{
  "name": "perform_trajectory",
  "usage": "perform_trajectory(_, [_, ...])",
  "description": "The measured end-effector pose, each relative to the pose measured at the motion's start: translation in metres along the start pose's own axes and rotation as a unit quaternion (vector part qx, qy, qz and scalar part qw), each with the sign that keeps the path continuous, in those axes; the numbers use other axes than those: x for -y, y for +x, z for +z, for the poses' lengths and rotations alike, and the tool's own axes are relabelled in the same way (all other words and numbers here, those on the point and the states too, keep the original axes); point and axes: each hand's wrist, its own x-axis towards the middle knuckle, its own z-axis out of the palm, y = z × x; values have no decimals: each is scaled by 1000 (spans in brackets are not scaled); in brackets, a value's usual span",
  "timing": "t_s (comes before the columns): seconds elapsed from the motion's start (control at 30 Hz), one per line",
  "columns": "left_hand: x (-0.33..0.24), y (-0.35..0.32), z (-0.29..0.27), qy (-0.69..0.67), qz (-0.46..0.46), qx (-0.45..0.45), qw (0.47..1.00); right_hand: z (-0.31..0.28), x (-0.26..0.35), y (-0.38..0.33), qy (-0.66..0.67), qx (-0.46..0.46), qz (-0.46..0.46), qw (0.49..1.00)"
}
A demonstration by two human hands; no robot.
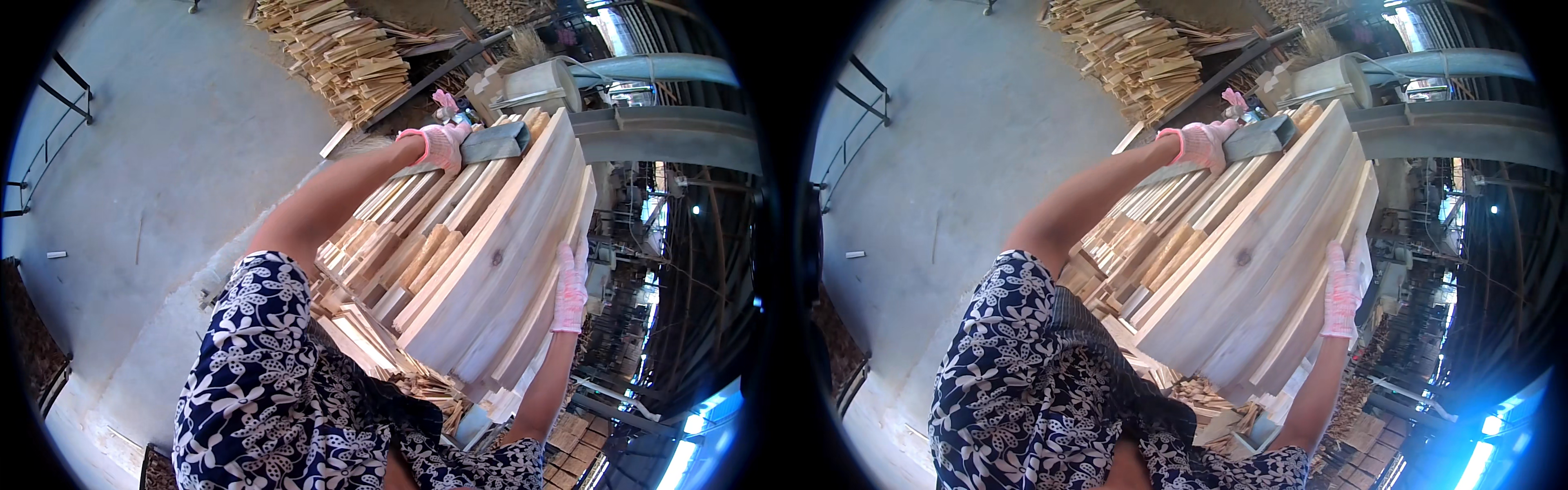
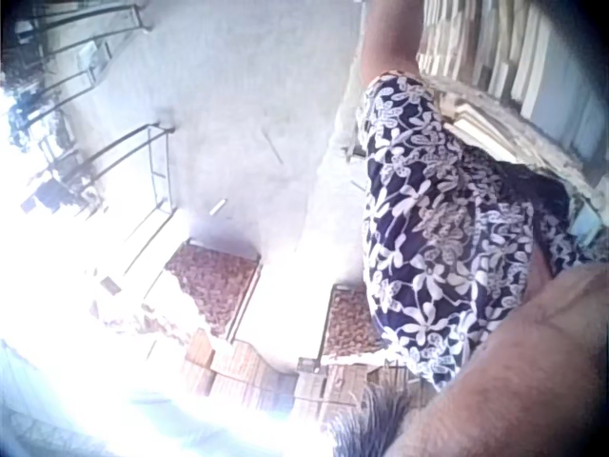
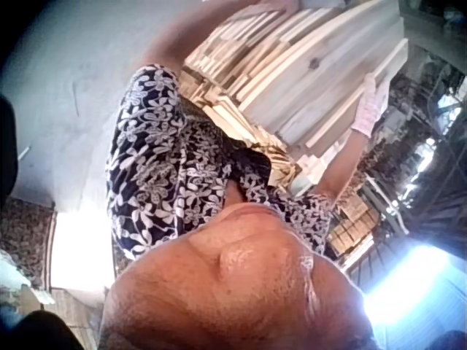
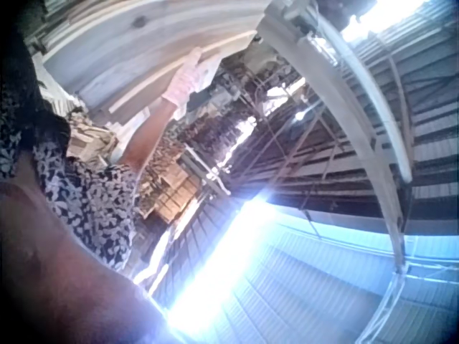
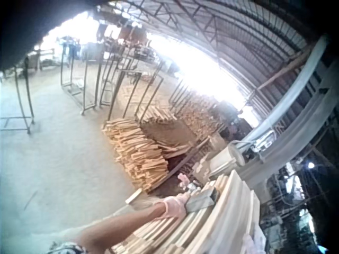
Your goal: The person repeatedly picks up wooden planks from a large pile and stacks them onto a growing stack. The person uses both hands to lift and place the planks, occasionally adjusting their position to align them.
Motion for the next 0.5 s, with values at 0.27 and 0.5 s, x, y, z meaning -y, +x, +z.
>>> perform_trajectory(0.27, [-11, -5, -16, 20, 21, 62, 998, -5, -16, -2, 17, 9, -25, 1000])
perform_trajectory(0.5, [-10, 3, -4, 8, 2, 30, 1000, -8, -3, -5, 62, 42, -17, 997])
